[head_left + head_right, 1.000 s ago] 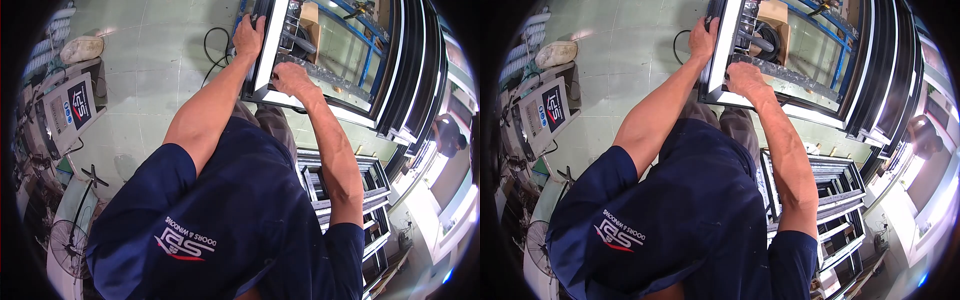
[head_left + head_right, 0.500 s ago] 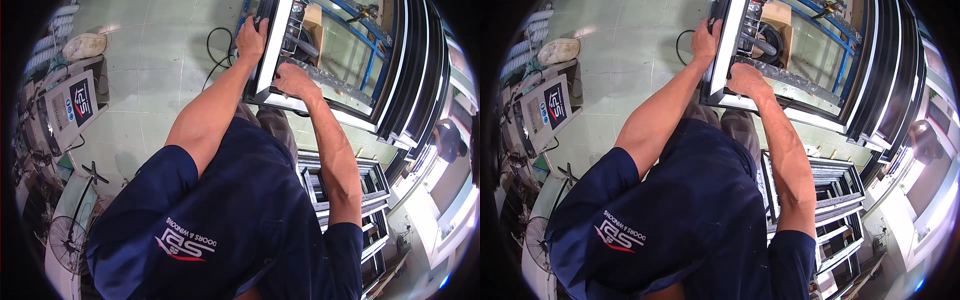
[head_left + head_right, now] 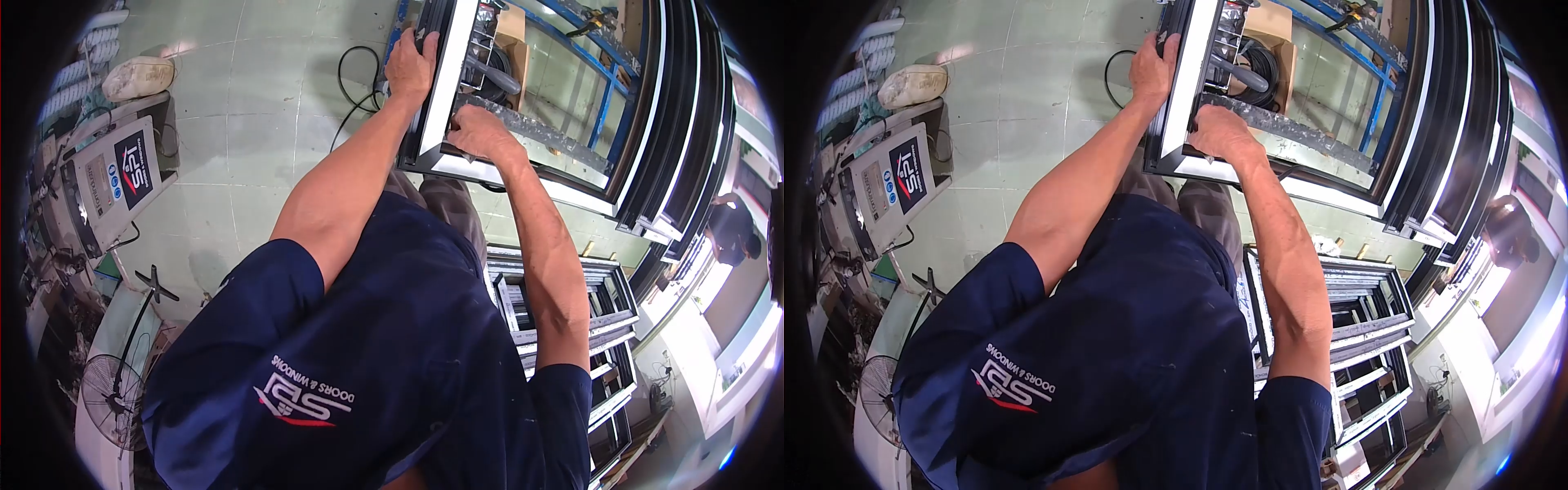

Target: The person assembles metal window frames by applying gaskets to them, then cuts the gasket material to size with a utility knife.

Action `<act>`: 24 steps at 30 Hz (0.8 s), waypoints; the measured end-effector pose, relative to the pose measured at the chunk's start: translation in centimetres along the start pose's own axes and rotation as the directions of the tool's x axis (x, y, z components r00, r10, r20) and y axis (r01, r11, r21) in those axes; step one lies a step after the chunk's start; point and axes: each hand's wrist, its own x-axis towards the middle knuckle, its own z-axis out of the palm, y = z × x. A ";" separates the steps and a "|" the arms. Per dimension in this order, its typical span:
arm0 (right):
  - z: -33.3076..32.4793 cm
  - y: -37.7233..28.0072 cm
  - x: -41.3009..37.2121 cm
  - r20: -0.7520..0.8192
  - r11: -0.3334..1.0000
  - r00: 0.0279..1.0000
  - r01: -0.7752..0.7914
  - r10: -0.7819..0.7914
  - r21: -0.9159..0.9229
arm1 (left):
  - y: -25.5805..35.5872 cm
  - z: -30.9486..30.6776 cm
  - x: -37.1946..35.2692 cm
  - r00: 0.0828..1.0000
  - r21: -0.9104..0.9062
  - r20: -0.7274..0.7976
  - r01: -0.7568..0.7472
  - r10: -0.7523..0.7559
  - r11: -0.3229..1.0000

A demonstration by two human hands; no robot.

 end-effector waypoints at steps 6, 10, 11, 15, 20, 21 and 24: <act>-0.2 -0.6 -0.1 -0.078 1.000 0.997 0.015 -0.014 0.021 | -0.1 0.1 0.1 1.000 0.026 -0.008 -0.010 0.010 1.000; -0.5 -0.2 0.4 -0.058 0.999 0.998 0.032 -0.031 0.028 | 0.2 -0.3 -0.2 1.000 0.008 0.019 -0.001 0.001 1.000; -0.6 -0.1 0.5 -0.050 0.999 0.998 0.037 -0.036 0.025 | 0.1 -0.1 0.0 1.000 0.013 0.011 -0.008 0.008 1.000; -0.9 -1.1 0.1 0.038 0.999 0.998 -0.046 0.046 -0.010 | -0.3 0.2 0.0 1.000 0.009 -0.023 -0.021 0.021 1.000; -0.5 -0.4 1.0 -0.039 0.999 0.999 0.020 -0.018 0.032 | 0.0 0.2 0.0 1.000 0.018 -0.021 -0.016 0.016 1.000; -0.4 -0.1 1.2 -0.020 1.000 1.000 -0.005 0.005 0.015 | 0.1 0.0 -0.1 1.000 0.012 -0.005 -0.012 0.012 1.000; -1.2 -1.3 0.4 0.010 0.999 0.999 -0.034 0.034 -0.019 | 0.2 -0.3 -0.3 1.000 0.008 0.006 -0.009 0.009 1.000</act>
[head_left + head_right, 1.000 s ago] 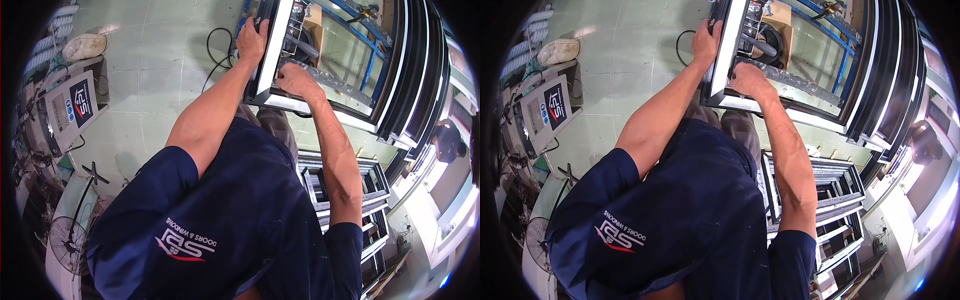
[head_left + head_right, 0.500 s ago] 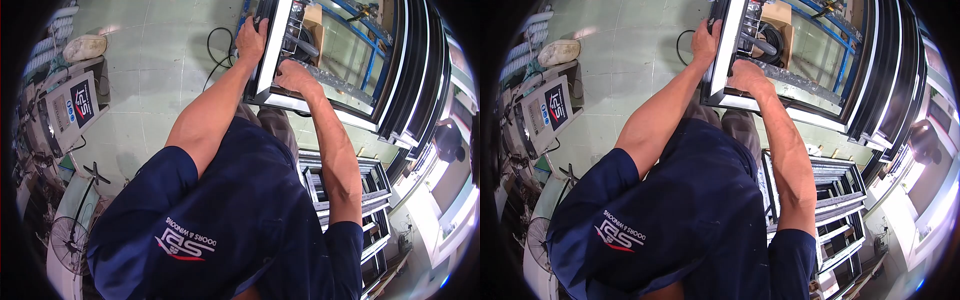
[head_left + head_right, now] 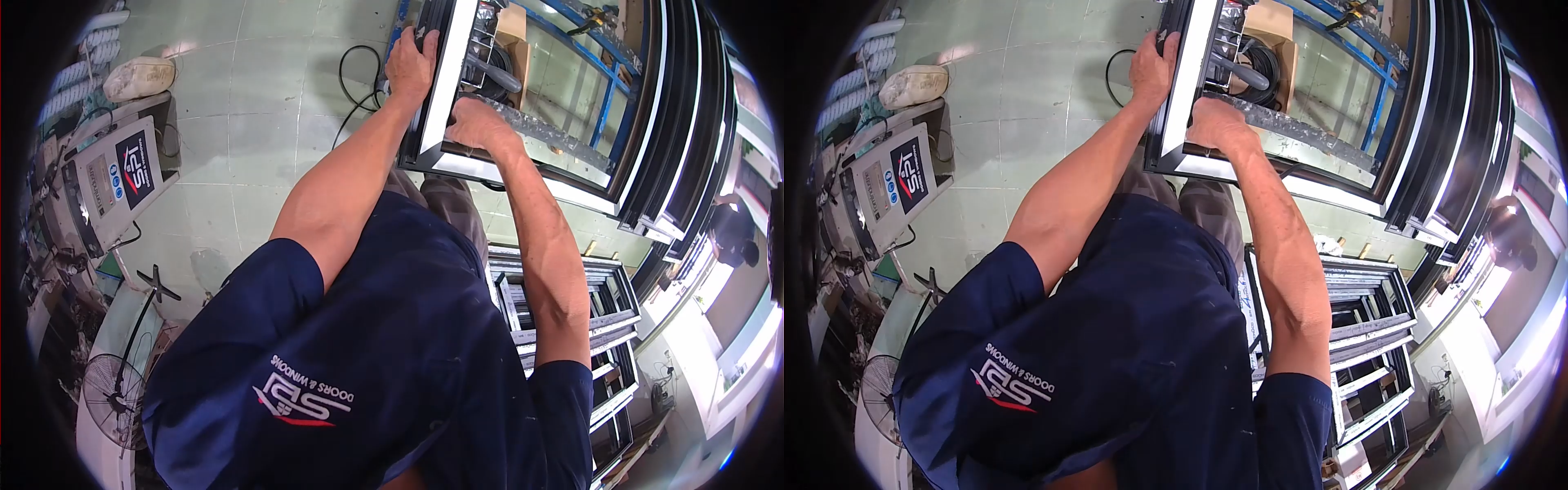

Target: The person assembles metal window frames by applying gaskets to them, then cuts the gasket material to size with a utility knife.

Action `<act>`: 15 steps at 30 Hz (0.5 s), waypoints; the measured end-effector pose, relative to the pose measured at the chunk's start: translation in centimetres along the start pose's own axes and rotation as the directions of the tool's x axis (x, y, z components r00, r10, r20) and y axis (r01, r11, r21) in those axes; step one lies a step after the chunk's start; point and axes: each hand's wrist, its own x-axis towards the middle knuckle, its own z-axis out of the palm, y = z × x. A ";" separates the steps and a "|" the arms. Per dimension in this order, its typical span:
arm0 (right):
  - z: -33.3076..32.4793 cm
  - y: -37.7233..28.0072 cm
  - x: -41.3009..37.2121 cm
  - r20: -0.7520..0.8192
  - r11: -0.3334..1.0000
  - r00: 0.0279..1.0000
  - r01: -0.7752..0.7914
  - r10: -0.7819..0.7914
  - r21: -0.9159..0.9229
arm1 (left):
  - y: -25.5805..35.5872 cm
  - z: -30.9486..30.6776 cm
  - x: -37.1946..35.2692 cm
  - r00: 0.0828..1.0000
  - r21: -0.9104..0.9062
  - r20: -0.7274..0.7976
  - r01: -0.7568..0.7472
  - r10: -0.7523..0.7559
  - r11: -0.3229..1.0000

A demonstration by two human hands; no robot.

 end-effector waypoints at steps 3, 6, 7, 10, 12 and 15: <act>0.0 -0.3 -0.5 0.004 0.999 1.000 0.030 -0.030 -0.017 | 0.0 0.2 0.1 1.000 0.012 -0.016 -0.005 0.005 1.000; 0.0 0.1 -0.2 0.042 0.999 0.999 0.022 -0.021 -0.035 | 0.0 0.2 0.1 1.000 0.007 -0.011 -0.007 0.007 1.000; -0.1 -0.1 -0.5 0.042 0.999 0.999 0.022 -0.020 -0.034 | -0.2 0.3 0.1 1.000 0.003 -0.005 -0.005 0.005 1.000; 0.0 0.0 -0.3 0.052 0.998 0.998 0.051 -0.048 -0.047 | -0.2 0.4 0.2 0.999 0.010 -0.024 -0.024 0.024 1.000; 0.4 0.4 0.2 0.060 0.996 0.996 0.068 -0.065 -0.053 | -0.2 0.3 0.2 0.999 0.011 -0.023 -0.023 0.023 1.000; 0.4 0.9 0.5 0.042 0.996 0.996 0.085 -0.083 -0.030 | -0.3 0.5 0.2 0.999 0.019 -0.029 -0.028 0.029 0.999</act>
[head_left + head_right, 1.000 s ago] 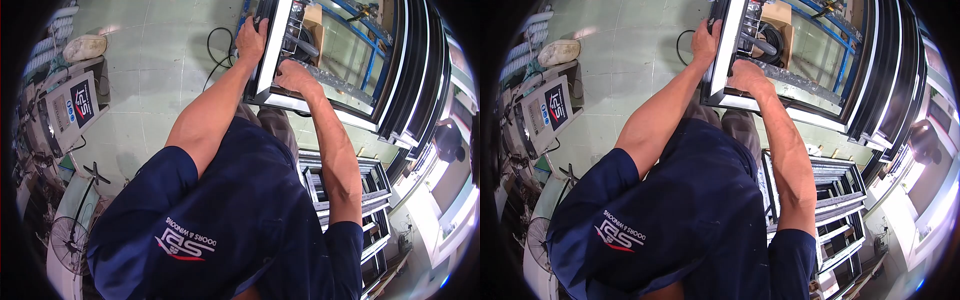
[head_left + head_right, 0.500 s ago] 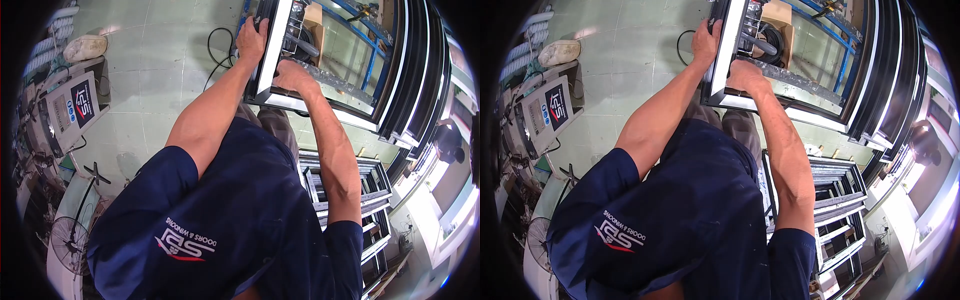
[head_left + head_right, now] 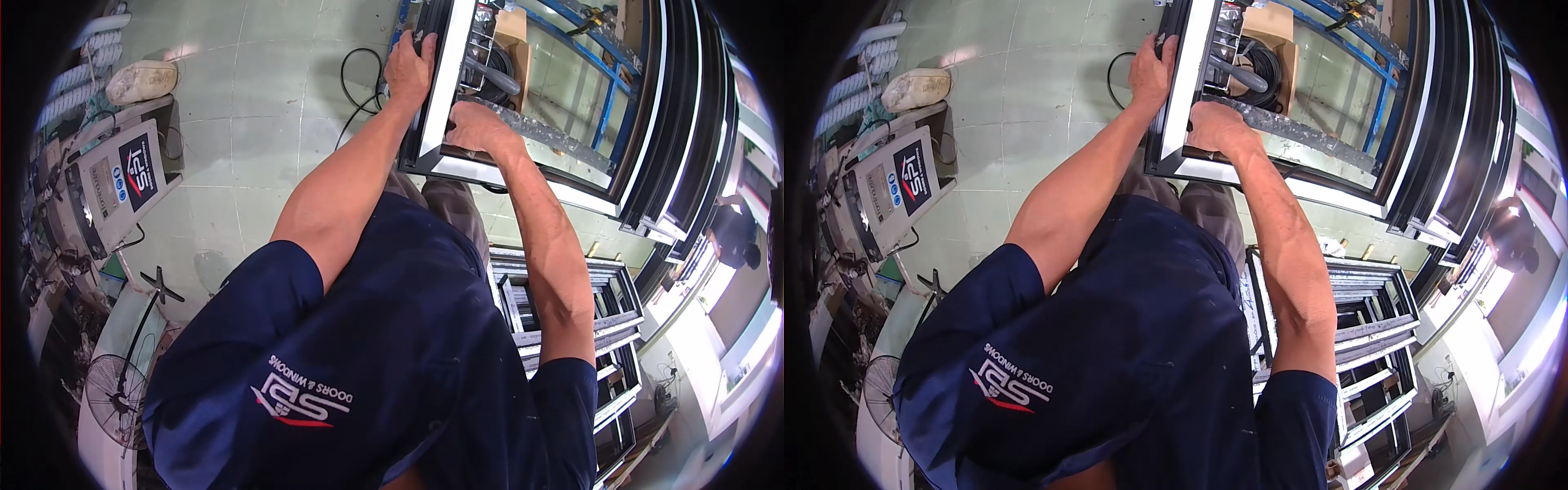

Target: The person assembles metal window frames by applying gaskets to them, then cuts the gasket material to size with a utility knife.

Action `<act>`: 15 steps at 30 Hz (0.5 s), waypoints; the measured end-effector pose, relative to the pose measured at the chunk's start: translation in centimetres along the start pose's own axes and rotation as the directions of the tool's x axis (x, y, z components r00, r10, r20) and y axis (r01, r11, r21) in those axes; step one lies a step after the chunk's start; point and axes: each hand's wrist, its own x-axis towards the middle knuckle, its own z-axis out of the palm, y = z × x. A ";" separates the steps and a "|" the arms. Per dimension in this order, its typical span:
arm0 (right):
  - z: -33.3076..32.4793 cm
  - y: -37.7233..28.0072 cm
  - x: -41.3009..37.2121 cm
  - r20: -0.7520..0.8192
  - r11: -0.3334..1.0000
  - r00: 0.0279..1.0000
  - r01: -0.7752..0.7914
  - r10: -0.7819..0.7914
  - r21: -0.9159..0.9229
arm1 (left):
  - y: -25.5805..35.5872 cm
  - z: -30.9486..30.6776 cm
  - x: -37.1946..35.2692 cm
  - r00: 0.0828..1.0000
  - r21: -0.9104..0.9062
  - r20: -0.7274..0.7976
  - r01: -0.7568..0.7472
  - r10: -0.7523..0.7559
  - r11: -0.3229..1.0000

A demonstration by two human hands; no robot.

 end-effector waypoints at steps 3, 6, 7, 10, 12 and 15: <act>-0.2 -0.3 -0.7 -0.048 0.999 0.998 0.033 -0.031 0.040 | -0.2 -0.1 -0.1 1.000 -0.001 0.016 0.004 -0.004 1.000; -0.2 -0.2 -0.8 -0.067 0.999 0.997 0.036 -0.033 0.038 | 0.1 -0.3 0.0 1.000 -0.003 0.024 0.010 -0.009 1.000; -0.3 -0.2 -0.9 -0.080 0.998 0.996 0.039 -0.035 0.047 | 0.1 -0.2 0.0 1.000 -0.002 0.025 0.011 -0.011 1.000; -0.2 0.0 -0.8 -0.089 0.998 0.995 0.039 -0.036 0.038 | -0.1 -0.1 -0.1 1.000 -0.015 0.006 0.003 -0.002 1.000; 0.0 0.2 -0.6 -0.092 0.998 0.994 0.055 -0.052 0.036 | -0.3 -0.1 -0.2 1.000 0.002 0.000 0.002 -0.002 1.000; 0.3 0.5 -0.6 -0.094 0.995 0.991 0.094 -0.090 0.038 | -0.2 0.1 -0.1 1.000 -0.007 -0.010 -0.003 0.003 1.000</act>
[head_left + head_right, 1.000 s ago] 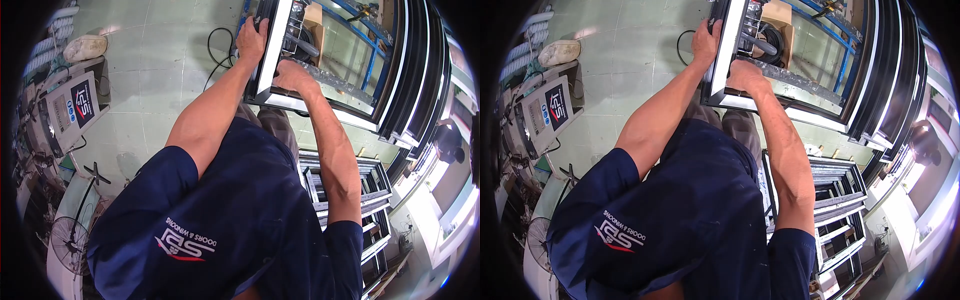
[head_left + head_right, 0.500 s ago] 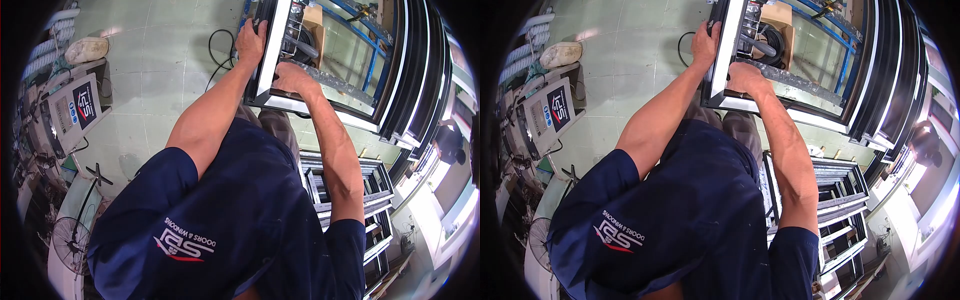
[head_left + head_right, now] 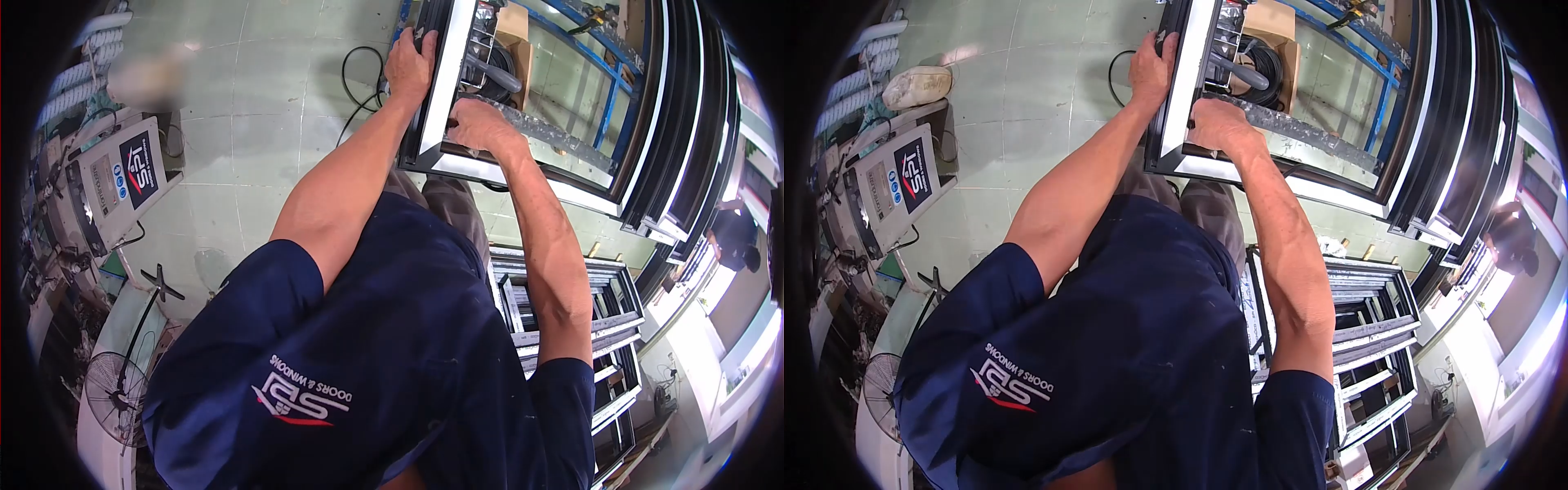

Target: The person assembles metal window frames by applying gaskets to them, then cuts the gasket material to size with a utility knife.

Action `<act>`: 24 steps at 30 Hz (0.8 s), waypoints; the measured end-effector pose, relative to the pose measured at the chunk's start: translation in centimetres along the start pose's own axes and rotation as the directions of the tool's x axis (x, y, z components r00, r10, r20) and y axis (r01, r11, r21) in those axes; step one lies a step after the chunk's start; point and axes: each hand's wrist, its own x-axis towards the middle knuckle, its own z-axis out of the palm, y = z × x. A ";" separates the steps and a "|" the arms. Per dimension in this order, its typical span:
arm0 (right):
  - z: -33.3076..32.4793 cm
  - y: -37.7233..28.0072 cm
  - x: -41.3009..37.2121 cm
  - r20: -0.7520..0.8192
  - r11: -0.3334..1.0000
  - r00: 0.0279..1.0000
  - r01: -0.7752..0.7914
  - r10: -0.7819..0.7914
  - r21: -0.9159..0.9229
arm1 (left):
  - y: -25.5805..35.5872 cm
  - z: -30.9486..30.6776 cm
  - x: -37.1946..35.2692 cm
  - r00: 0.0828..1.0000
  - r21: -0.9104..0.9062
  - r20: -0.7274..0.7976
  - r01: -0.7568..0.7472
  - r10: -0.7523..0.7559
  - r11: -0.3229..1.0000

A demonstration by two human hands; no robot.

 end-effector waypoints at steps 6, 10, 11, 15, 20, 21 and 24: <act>0.0 0.7 0.1 0.044 0.998 0.999 -0.024 0.022 0.049 | 0.0 -0.1 0.0 1.000 0.007 0.010 0.007 -0.007 1.000; -0.2 0.6 0.1 0.057 0.999 0.997 -0.046 0.044 0.024 | 0.1 -0.2 0.1 1.000 0.015 0.019 0.006 -0.006 1.000; -0.1 0.7 -0.1 0.052 0.999 0.998 -0.040 0.039 0.022 | 0.1 -0.1 0.1 1.000 0.013 0.027 0.011 -0.012 1.000; 0.5 1.3 -0.7 0.012 0.999 1.000 -0.007 0.007 -0.033 | -0.2 0.1 0.3 0.999 0.010 0.047 0.017 -0.017 1.000; -0.4 1.5 -0.2 0.081 0.996 0.997 0.025 -0.018 -0.086 | -1.1 -1.3 0.7 0.984 -0.020 0.086 -0.153 0.154 0.988; -0.6 1.4 -0.1 0.089 0.994 0.996 0.026 -0.016 -0.110 | -0.6 -2.6 -0.4 0.963 0.023 0.046 -0.267 0.265 0.964; -0.9 1.5 0.5 0.072 0.985 0.992 0.113 -0.104 -0.130 | 3.8 -8.4 -5.7 0.857 -0.020 0.014 -0.515 0.515 0.857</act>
